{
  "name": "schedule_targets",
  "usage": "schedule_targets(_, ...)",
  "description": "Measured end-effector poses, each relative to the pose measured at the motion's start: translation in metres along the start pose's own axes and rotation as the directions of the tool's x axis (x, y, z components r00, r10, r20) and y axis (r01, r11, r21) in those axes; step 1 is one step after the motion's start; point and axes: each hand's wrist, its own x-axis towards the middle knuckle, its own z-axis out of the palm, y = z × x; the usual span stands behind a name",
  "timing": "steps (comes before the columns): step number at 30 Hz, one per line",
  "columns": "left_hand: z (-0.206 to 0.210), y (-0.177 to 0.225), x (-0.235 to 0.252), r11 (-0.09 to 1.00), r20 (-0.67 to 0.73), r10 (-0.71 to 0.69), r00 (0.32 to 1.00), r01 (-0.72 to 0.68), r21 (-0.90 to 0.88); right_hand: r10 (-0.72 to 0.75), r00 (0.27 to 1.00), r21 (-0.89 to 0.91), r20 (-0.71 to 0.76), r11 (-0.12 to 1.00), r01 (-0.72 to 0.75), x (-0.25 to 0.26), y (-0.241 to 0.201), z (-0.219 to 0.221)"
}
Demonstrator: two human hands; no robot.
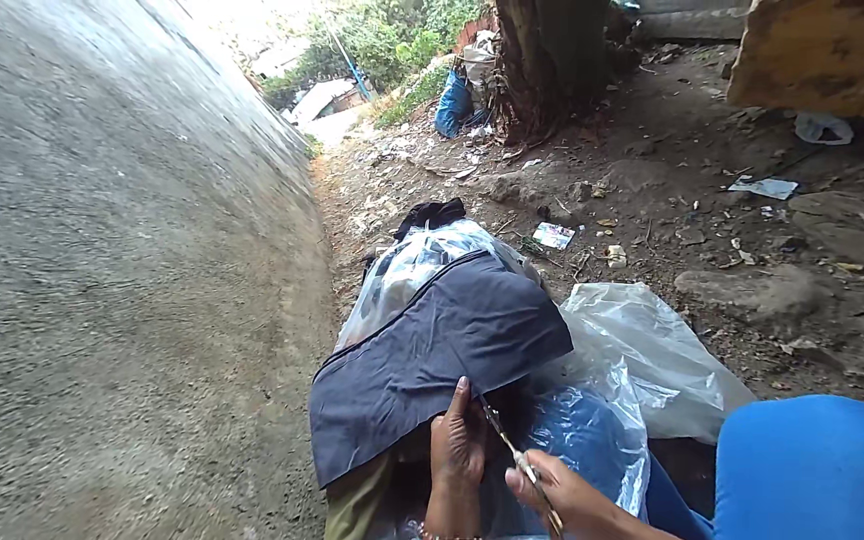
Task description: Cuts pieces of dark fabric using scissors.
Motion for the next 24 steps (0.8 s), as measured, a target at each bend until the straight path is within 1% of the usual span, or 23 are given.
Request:
schedule_targets(3, -0.003, 0.001, 0.001, 1.000, 0.027, -0.004, 1.000, 0.004, 0.002, 0.015, 1.000, 0.067, -0.001, 0.998, -0.015, 0.007, -0.007, 0.000)
schedule_targets(5, -0.004, 0.000, 0.003, 1.000, 0.030, -0.006, 1.000, 0.006, 0.000, 0.005, 0.999, 0.103, -0.041, 0.995, -0.001, 0.005, -0.007, 0.004)
schedule_targets(8, -0.003, -0.002, 0.001, 0.999, 0.009, -0.035, 0.999, 0.035, 0.008, 0.001, 0.995, 0.073, -0.096, 0.997, 0.006, -0.002, -0.004, 0.009)
schedule_targets(11, 0.002, -0.002, -0.007, 0.996, -0.005, -0.088, 0.996, 0.088, 0.014, -0.006, 0.994, 0.041, -0.109, 0.999, 0.010, -0.008, 0.000, 0.011)
schedule_targets(14, 0.008, -0.001, -0.015, 0.990, -0.036, -0.138, 0.990, 0.138, -0.010, -0.001, 0.992, 0.051, -0.123, 0.999, 0.008, -0.012, 0.001, 0.012)
schedule_targets(17, 0.010, -0.002, -0.014, 0.973, -0.033, -0.171, 0.985, 0.164, -0.160, 0.001, 0.992, 0.054, -0.123, 0.999, 0.005, -0.011, 0.002, 0.013)
schedule_targets(20, 0.013, -0.004, -0.013, 0.933, -0.007, -0.160, 0.987, 0.149, -0.327, -0.005, 0.991, 0.039, -0.131, 0.999, 0.010, -0.011, 0.003, 0.013)
schedule_targets(22, 0.013, -0.007, -0.011, 0.921, 0.010, -0.133, 0.991, 0.127, -0.368, -0.019, 0.990, 0.011, -0.139, 1.000, 0.021, -0.009, 0.003, 0.013)
schedule_targets(24, 0.012, -0.009, -0.010, 0.932, 0.012, -0.100, 0.995, 0.098, -0.350, -0.028, 0.991, -0.033, -0.127, 0.999, 0.024, -0.003, 0.003, 0.011)
